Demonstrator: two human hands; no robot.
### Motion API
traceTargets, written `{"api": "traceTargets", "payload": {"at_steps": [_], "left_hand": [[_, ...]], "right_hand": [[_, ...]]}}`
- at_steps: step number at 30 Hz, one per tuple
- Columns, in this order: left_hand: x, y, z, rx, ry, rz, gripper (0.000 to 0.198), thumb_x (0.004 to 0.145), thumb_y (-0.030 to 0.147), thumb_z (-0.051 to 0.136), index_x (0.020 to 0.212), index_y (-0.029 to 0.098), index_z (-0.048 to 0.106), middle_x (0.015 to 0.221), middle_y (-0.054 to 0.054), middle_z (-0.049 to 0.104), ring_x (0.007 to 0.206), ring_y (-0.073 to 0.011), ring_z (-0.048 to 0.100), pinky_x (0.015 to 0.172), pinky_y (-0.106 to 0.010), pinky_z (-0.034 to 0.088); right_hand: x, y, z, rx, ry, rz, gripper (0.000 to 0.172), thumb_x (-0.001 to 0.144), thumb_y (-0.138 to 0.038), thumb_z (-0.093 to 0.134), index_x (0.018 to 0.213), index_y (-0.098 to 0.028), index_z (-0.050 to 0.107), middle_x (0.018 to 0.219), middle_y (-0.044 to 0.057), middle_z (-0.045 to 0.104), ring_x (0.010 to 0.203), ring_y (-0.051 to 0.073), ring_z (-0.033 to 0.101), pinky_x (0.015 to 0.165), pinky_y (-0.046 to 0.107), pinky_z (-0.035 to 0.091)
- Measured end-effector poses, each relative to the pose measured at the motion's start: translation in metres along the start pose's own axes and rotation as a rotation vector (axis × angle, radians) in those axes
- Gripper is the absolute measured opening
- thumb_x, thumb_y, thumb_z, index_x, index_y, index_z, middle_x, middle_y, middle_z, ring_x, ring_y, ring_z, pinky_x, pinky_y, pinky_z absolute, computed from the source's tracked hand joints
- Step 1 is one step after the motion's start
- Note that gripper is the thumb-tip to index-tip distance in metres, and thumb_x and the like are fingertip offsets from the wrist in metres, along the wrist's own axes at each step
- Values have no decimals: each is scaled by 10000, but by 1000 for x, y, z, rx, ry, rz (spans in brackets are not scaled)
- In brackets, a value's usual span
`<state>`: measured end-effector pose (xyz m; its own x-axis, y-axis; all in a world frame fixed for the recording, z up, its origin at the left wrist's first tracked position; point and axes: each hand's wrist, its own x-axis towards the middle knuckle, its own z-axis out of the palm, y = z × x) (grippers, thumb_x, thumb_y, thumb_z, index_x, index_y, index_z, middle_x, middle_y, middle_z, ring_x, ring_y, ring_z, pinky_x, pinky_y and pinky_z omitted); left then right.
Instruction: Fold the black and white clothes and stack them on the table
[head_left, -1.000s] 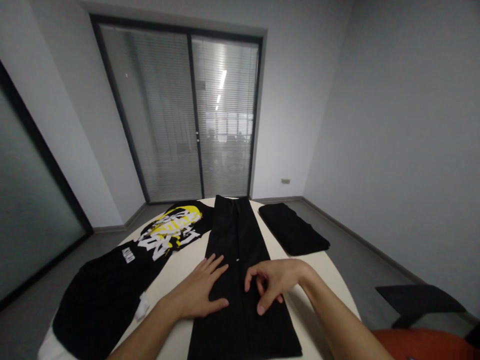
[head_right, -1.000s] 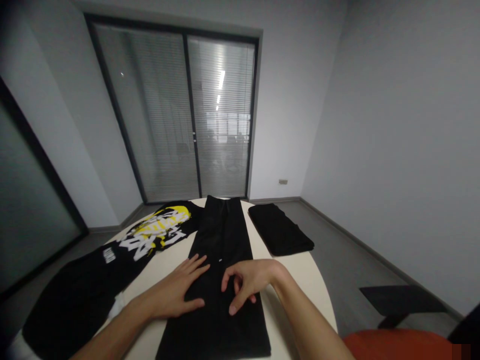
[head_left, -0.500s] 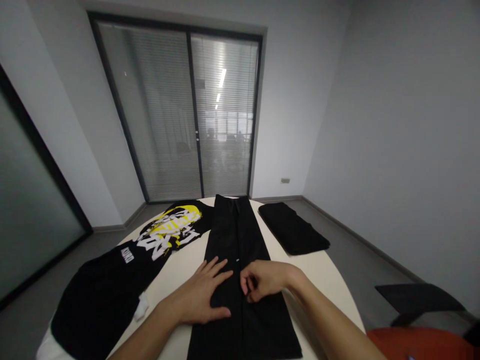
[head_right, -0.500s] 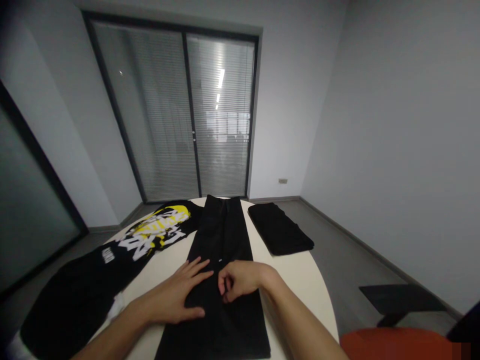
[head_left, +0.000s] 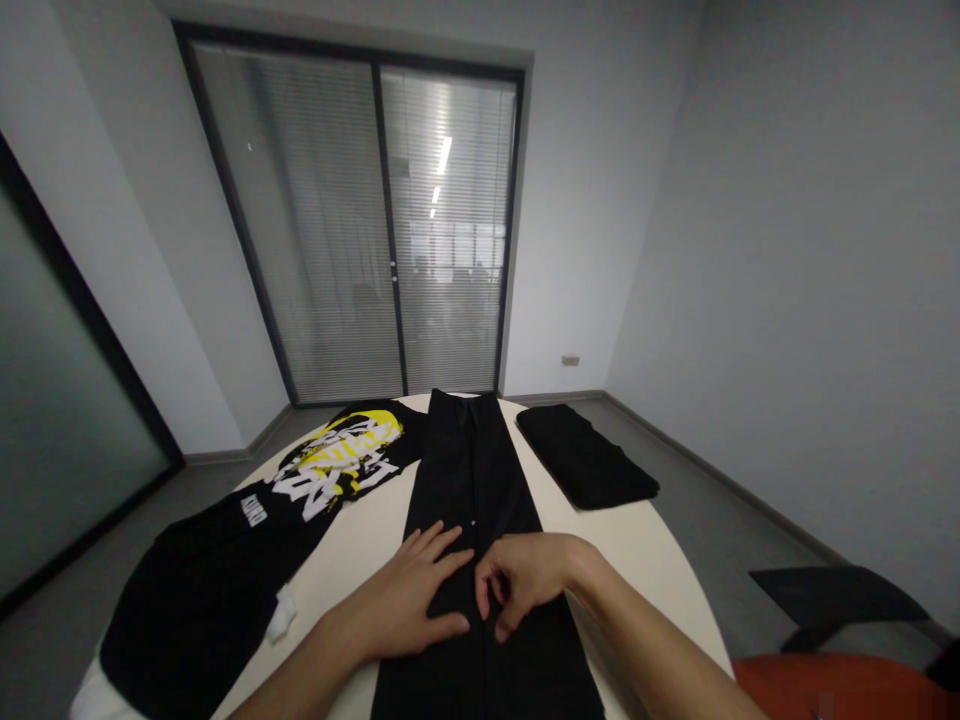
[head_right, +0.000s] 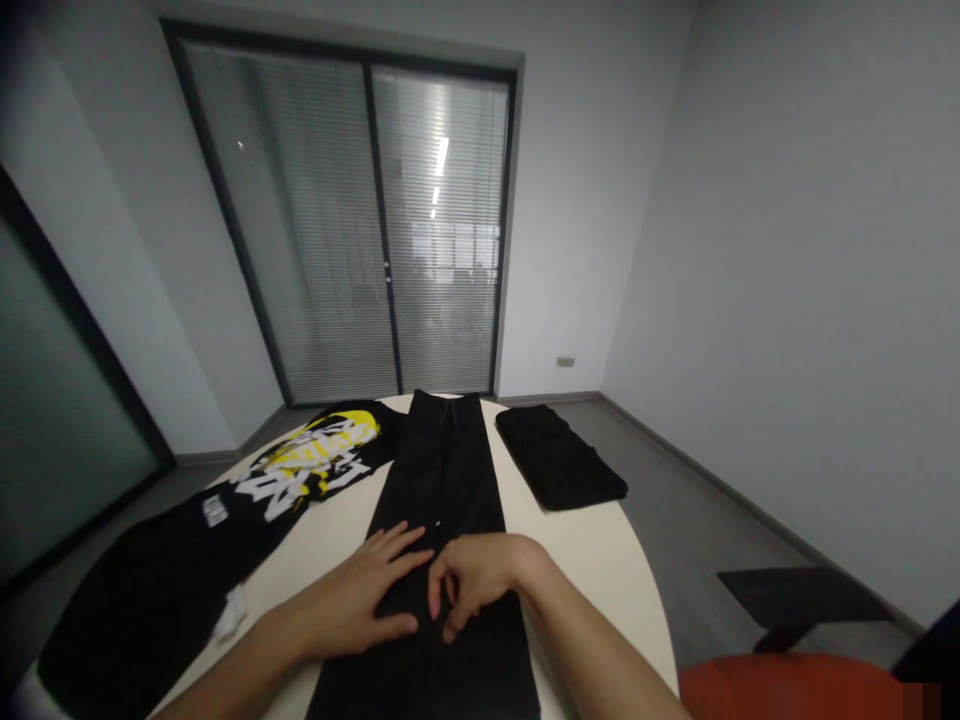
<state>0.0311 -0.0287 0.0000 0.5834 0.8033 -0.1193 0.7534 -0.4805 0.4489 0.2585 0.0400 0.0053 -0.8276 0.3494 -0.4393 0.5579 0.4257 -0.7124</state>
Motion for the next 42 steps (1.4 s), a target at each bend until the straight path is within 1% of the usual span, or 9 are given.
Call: {"api": "traceTargets", "payload": {"at_steps": [4, 9, 11, 15, 19, 24, 32, 37, 42], "left_hand": [[-2, 3, -4, -24, 7, -22, 761, 792, 482, 705, 1469, 258, 438, 1609, -96, 276, 1491, -345, 181, 1203, -550, 170], [-6, -1, -6, -32, 128, 32, 557, 747, 387, 754, 1264, 246, 602, 1467, -93, 477, 1370, -303, 408, 1147, -442, 321], [-7, -3, -6, -44, 138, 37, 521, 713, 371, 782, 1195, 250, 624, 1404, -81, 510, 1302, -291, 463, 1105, -413, 362], [-9, -6, -11, -88, 50, 55, 443, 662, 384, 826, 1057, 269, 664, 1241, -36, 579, 1161, -257, 534, 999, -347, 412], [-8, -13, -21, -85, 51, 6, 206, 763, 317, 736, 955, 265, 683, 981, 6, 643, 949, -190, 600, 821, -267, 431], [-10, -35, -30, -69, 71, -133, 160, 770, 231, 669, 922, 248, 713, 877, 12, 652, 822, -162, 606, 723, -243, 414], [-23, -47, -37, -297, -211, -179, 377, 557, 198, 758, 930, 250, 768, 877, 24, 636, 787, -149, 592, 653, -209, 445], [-18, -51, -29, -300, -231, -240, 324, 563, 237, 746, 887, 237, 762, 693, 61, 578, 608, -112, 513, 509, -190, 341], [-14, -52, -26, -319, -207, -223, 256, 620, 298, 731, 861, 218, 764, 624, 65, 544, 568, -103, 483, 500, -198, 305]], "right_hand": [[0, 2, -1, 26, 54, 13, 556, 529, -371, 903, 987, -199, 639, 714, -86, 609, 582, 83, 547, 537, 177, 381], [-4, 9, -8, 39, 239, 5, 505, 580, -365, 881, 970, -193, 610, 762, -72, 626, 637, 88, 553, 574, 183, 390], [-6, 10, -9, -19, 237, 46, 496, 552, -366, 893, 932, -189, 627, 765, -70, 624, 643, 92, 553, 576, 188, 384], [-8, 7, -8, -9, 127, 60, 503, 521, -403, 904, 906, -188, 663, 762, -66, 634, 645, 97, 560, 570, 190, 382], [-6, 7, -8, 28, 139, 7, 478, 585, -431, 876, 953, -184, 694, 752, -60, 647, 632, 91, 565, 566, 187, 381], [-1, 10, -10, -52, 277, -19, 427, 650, -404, 847, 996, -189, 719, 717, -65, 624, 613, 84, 556, 570, 185, 370], [-5, 8, -10, 14, 214, -44, 420, 627, -418, 860, 947, -181, 725, 718, -66, 617, 616, 76, 541, 564, 173, 367], [-1, 3, -5, -19, 154, -66, 429, 619, -407, 865, 966, -194, 731, 723, -73, 625, 630, 79, 563, 583, 174, 380], [-1, -5, -2, -121, 154, -39, 432, 620, -400, 860, 983, -210, 723, 741, -76, 628, 634, 86, 574, 570, 180, 381]]}}
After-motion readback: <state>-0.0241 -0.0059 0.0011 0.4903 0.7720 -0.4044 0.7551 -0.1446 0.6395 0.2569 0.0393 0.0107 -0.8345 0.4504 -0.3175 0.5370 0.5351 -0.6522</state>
